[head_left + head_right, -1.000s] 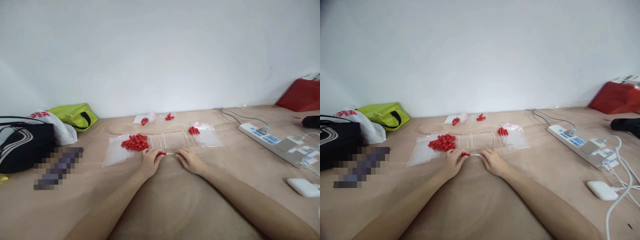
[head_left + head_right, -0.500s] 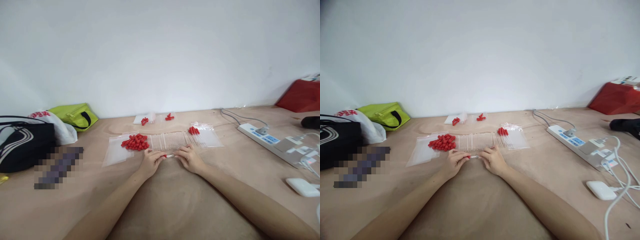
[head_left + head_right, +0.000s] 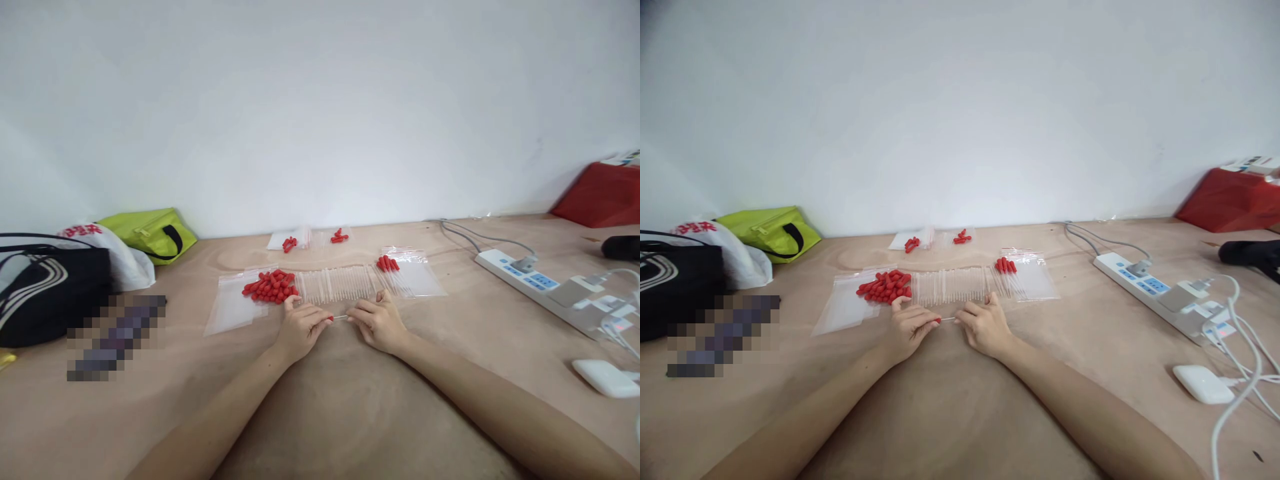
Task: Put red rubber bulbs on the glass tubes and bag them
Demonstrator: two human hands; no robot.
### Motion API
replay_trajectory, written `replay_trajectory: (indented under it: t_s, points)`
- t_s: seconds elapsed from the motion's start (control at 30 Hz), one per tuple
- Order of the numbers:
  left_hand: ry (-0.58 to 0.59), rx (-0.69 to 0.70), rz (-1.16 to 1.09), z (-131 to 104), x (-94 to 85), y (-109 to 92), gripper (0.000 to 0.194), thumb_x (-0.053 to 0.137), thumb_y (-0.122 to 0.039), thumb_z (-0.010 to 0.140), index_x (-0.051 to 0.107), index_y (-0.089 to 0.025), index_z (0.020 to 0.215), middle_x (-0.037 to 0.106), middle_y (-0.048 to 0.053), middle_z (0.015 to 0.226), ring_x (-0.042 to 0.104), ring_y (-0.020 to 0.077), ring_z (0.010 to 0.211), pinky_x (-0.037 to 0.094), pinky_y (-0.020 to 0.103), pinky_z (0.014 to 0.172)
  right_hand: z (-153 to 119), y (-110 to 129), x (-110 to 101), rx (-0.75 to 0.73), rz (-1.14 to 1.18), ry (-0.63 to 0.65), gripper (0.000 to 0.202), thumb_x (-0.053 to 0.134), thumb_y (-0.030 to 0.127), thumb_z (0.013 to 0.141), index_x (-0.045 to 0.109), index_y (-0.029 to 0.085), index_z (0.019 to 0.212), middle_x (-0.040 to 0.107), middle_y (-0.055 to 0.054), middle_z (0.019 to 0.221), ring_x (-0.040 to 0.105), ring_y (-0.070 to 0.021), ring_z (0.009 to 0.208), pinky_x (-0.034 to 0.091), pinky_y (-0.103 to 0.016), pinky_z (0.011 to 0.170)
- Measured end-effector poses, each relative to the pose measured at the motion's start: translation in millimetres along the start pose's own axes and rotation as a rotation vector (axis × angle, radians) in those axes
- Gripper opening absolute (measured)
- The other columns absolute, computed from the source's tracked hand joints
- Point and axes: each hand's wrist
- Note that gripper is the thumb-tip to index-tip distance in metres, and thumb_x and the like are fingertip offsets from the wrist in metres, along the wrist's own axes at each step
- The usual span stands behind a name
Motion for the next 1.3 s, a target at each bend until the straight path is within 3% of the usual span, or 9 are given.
replay_trajectory:
  t_s: [0.33,0.6,0.8,1.07,1.2,1.3]
  points:
    - [-0.017,0.127,0.072,-0.4,-3.9,-0.3,0.016,0.048,-0.025,0.086,0.062,-0.021,0.079,0.069,-0.003,0.069,0.060,0.0119,0.063,0.020,0.041,0.089,1.5,-1.5,-2.0,0.006,0.044,0.082,0.022,0.042,0.021,0.085,0.062,0.020,0.078,0.061,0.002,0.067,0.046,-0.0083,0.059,0.018,-0.031,0.070]
    - [-0.026,0.181,0.143,1.7,-2.0,-5.2,0.016,0.045,-0.019,0.085,0.060,-0.019,0.081,0.067,-0.002,0.069,0.060,0.0123,0.067,0.017,0.043,0.098,0.1,3.6,0.2,-0.104,-0.084,-0.084,0.019,0.044,0.017,0.081,0.061,0.018,0.073,0.055,0.002,0.058,0.044,-0.0112,0.065,0.018,-0.037,0.084]
    - [-0.049,0.186,0.114,4.1,1.5,-5.4,0.015,0.046,-0.021,0.085,0.059,-0.019,0.079,0.067,-0.002,0.070,0.060,0.0122,0.068,0.018,0.043,0.097,2.0,6.6,4.5,-0.079,-0.043,-0.115,0.020,0.044,0.019,0.082,0.059,0.018,0.070,0.056,0.001,0.059,0.044,-0.0127,0.069,0.018,-0.039,0.087]
    - [0.016,0.149,0.111,4.5,-1.3,-5.3,0.012,0.049,-0.024,0.084,0.061,-0.021,0.081,0.068,-0.003,0.073,0.060,0.0124,0.072,0.016,0.042,0.098,5.3,5.4,3.6,-0.072,-0.027,0.013,0.021,0.043,0.023,0.085,0.061,0.019,0.074,0.057,0.001,0.062,0.046,-0.0123,0.071,0.016,-0.040,0.089]
    - [0.024,0.107,0.133,3.8,-7.9,-1.5,0.014,0.056,-0.034,0.080,0.063,-0.025,0.087,0.069,-0.002,0.081,0.058,0.0169,0.084,0.014,0.045,0.098,6.6,2.3,-1.4,-0.070,-0.055,0.032,0.020,0.045,0.028,0.086,0.063,0.022,0.080,0.061,0.000,0.068,0.046,-0.0139,0.077,0.013,-0.042,0.090]
    - [0.019,0.087,0.147,2.4,-9.9,2.2,0.012,0.054,-0.032,0.082,0.065,-0.028,0.087,0.068,-0.002,0.080,0.058,0.0163,0.082,0.016,0.045,0.096,5.7,-0.7,-4.7,-0.056,-0.074,0.040,0.018,0.046,0.028,0.085,0.063,0.023,0.082,0.062,0.000,0.074,0.046,-0.0146,0.079,0.014,-0.041,0.089]
Point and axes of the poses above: each hand's wrist, its own z-axis towards the middle knuckle, its own x-axis out of the palm, y = z × x
